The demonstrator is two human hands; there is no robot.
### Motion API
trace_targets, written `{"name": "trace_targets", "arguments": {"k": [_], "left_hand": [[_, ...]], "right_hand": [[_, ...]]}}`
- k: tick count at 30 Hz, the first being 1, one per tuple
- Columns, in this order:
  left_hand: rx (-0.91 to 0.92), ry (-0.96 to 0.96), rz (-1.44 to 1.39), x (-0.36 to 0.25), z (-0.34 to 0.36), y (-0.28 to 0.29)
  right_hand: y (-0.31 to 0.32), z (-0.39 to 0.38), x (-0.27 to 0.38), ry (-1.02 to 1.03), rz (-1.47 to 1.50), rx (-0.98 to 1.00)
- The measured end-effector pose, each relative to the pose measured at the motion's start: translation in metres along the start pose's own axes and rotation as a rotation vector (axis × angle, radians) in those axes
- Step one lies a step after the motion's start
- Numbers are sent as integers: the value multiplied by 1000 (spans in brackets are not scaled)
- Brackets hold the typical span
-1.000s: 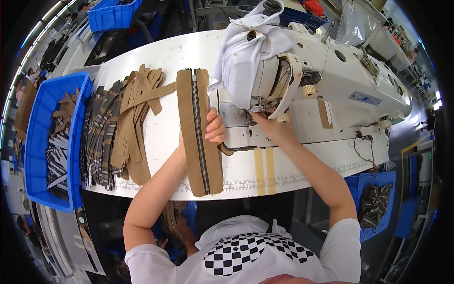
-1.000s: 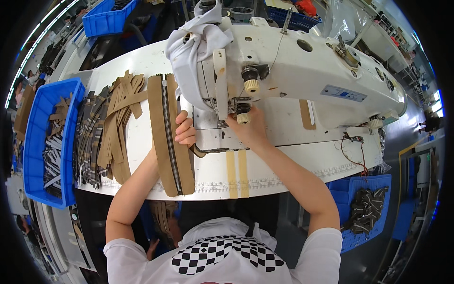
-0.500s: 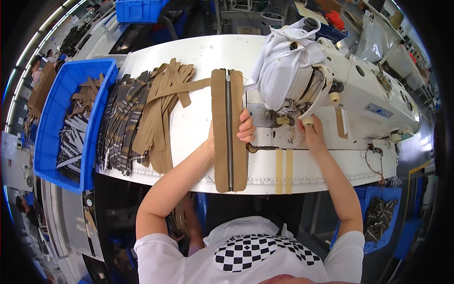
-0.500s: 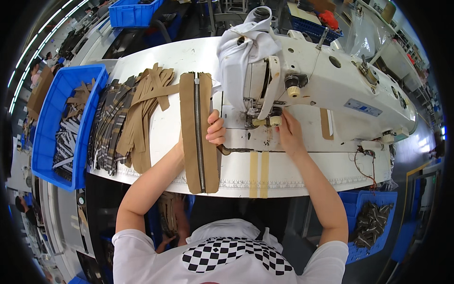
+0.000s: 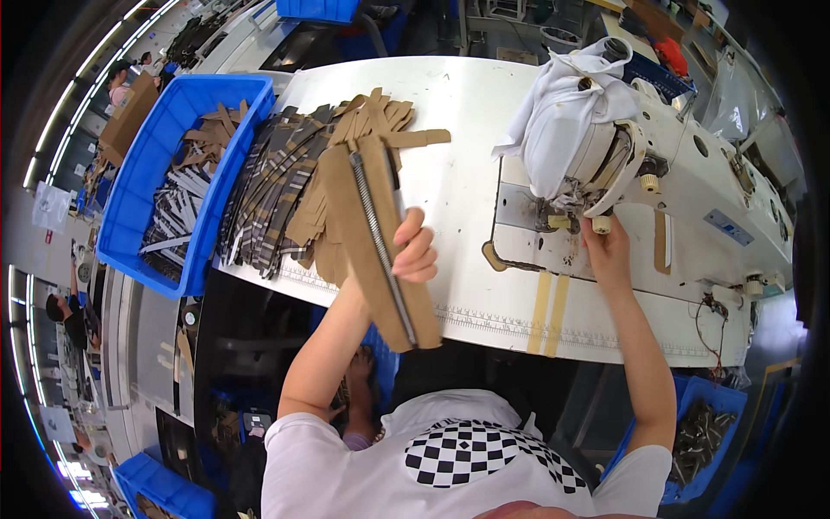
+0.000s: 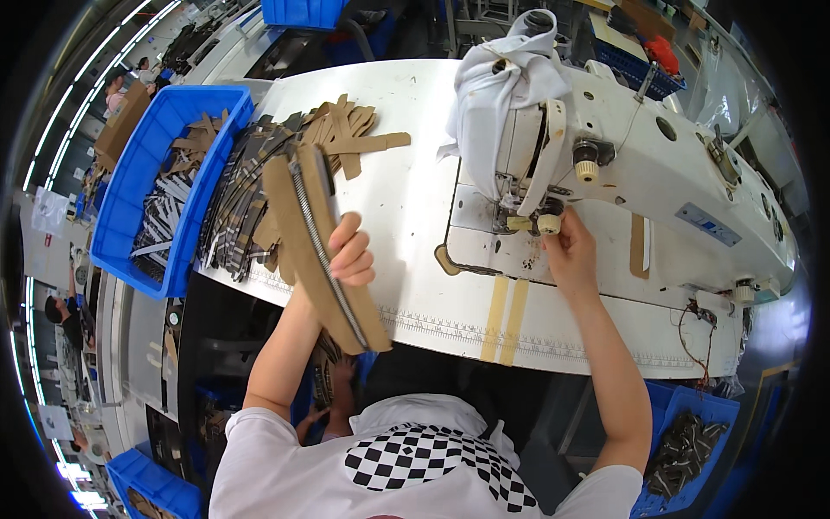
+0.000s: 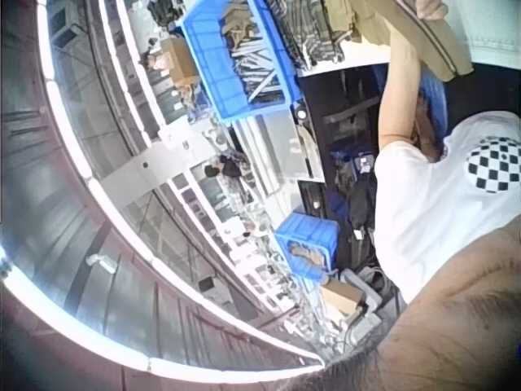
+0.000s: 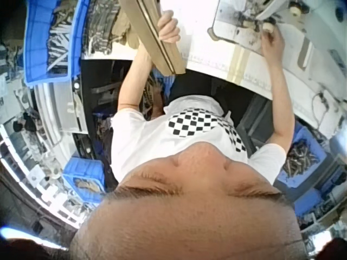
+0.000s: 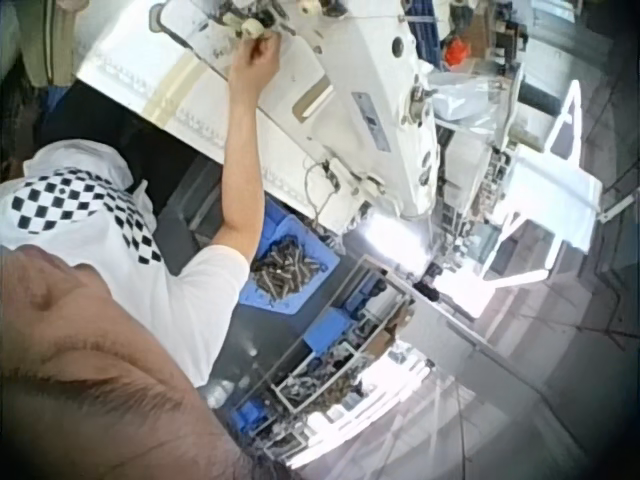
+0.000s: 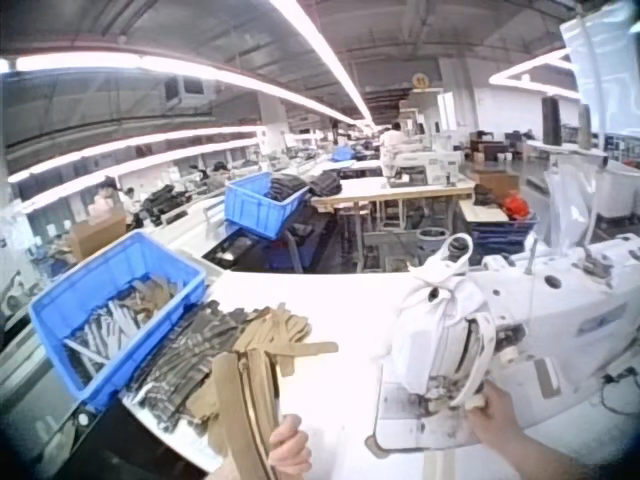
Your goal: The person sews fabric straps using an industrial sewing machine.
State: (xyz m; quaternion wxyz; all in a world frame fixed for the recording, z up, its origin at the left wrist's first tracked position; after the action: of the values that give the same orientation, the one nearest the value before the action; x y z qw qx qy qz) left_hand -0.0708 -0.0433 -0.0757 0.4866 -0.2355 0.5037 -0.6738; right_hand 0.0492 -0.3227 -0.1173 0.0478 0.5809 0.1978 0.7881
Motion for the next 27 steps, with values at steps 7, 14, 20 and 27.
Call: {"name": "trace_targets", "arguments": {"k": [7,14,20,27], "left_hand": [[-451,34,745,-20,-190,-26],[-1625,274,1177,-14,-378,85],[-933,268,1214,-20,-153,-51],[-617,-300,2774,-166,-8,-16]], "right_hand": [[-7,-3,1,-6,-151,25],[4,-4,19,83,-261,-4],[37,-13,37,232,-1050,62],[11,-47,155,619,-868,327]]}}
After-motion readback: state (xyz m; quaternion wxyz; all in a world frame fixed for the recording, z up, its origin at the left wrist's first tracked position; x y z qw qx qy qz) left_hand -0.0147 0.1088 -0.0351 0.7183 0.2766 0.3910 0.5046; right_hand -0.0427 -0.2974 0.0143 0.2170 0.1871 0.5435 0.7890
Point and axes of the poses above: each hand's wrist, its own z-axis towards the middle knuckle, its own y-axis out of the back of the hand, x = y × z, the point moved 5 cm from there along z, towards the middle knuckle, and after that the axes turned 10 degrees about -z, right-handed, at the moved point
